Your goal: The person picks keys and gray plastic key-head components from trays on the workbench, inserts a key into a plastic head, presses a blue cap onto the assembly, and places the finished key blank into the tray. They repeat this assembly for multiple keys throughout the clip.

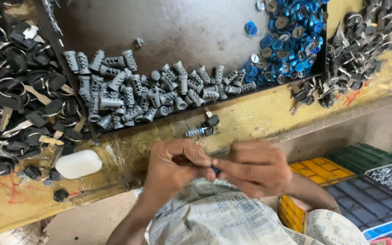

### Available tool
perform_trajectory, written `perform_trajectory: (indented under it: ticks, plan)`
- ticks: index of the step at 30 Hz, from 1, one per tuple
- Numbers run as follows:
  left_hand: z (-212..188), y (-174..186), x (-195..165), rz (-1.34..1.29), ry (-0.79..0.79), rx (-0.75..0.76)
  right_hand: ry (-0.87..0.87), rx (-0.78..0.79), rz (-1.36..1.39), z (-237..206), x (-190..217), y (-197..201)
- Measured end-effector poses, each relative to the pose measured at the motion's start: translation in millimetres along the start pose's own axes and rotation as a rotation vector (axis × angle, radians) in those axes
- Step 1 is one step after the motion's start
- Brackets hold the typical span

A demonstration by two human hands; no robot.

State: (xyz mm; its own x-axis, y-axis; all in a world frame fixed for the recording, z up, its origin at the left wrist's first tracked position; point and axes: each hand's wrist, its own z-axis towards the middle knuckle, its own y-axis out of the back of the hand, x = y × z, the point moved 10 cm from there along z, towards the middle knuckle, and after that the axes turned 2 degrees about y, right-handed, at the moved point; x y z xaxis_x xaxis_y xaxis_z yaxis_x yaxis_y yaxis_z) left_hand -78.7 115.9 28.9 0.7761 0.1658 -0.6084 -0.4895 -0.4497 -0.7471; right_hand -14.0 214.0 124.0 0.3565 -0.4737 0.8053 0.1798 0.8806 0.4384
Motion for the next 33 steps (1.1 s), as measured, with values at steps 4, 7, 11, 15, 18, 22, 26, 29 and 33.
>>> perform_trajectory:
  ticks: [4, 7, 11, 15, 18, 22, 26, 29, 33]
  plan:
    - [-10, 19, 24, -0.004, 0.104, -0.083, -0.006, 0.050, -0.021, -20, 1, -19]
    - [-14, 22, 36, 0.124, 0.197, -0.143, 0.015, -0.030, -0.056, -38, -3, -21]
    - [-9, -12, 32, -0.005, 0.151, -0.065, 0.281, -0.205, -0.320, -55, 9, -19]
    - [-20, -9, 11, 0.074, -0.215, -0.355, 0.237, -0.113, -0.360, -37, 1, -19]
    - [-31, 2, -11, 0.793, -0.404, -0.461, -0.160, -0.023, -0.217, -14, -27, -2]
    - [-37, 27, -24, 0.811, -0.561, -0.477, -0.409, -0.075, -0.507, 6, -39, 10]
    - [-34, 35, -32, 0.804, -0.465, -0.493, -0.305, -0.024, -0.475, 7, -35, -29]
    - [-33, 34, -44, 0.719, -0.474, -0.464, -0.475, -0.070, -0.030, -20, -56, -32]
    - [-23, 32, -42, 0.633, -0.391, -0.336, -0.832, -0.298, 0.679, -55, -85, -25]
